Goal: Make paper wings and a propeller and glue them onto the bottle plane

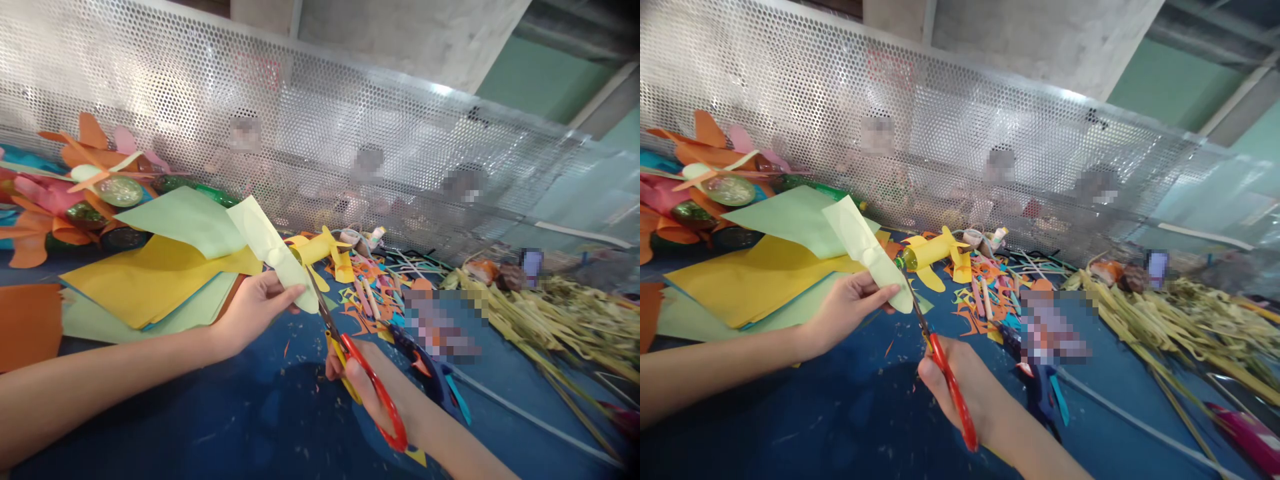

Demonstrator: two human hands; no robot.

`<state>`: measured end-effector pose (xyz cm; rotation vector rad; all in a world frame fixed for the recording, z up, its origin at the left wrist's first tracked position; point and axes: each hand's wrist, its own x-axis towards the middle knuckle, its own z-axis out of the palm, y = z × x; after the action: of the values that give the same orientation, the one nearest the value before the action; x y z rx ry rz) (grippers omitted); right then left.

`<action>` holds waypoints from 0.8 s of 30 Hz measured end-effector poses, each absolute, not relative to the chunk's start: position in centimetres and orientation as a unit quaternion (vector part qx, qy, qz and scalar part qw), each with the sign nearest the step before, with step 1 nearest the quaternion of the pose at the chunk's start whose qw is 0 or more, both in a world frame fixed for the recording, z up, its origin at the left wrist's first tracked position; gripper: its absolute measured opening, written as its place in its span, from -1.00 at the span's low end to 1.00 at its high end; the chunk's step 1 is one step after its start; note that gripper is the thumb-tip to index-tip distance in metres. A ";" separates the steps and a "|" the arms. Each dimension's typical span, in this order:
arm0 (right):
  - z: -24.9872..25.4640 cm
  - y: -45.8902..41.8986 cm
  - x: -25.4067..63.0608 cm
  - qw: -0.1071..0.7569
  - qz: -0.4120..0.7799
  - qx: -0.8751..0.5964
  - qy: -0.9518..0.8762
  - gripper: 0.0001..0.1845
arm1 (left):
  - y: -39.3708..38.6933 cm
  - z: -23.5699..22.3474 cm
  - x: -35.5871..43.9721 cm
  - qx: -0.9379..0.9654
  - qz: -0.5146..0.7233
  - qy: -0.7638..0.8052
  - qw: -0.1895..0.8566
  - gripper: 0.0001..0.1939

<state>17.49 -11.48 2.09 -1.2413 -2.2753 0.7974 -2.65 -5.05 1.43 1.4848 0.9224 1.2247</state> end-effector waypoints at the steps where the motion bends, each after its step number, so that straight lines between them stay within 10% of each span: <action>1: 2.0 -11.5 17.5 0.213 0.285 -0.447 -0.821 -0.32 | -5.0 1.4 -2.7 0.611 0.500 0.379 0.482 -0.78; 24: 1.2 -11.3 17.7 0.231 0.306 -0.441 -0.811 -0.37 | -5.5 1.6 -2.5 0.613 0.488 0.350 0.513 -0.78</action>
<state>17.67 -11.27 1.25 -1.2134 -2.2296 0.8426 -2.48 -5.47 1.61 1.4740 0.8412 1.1746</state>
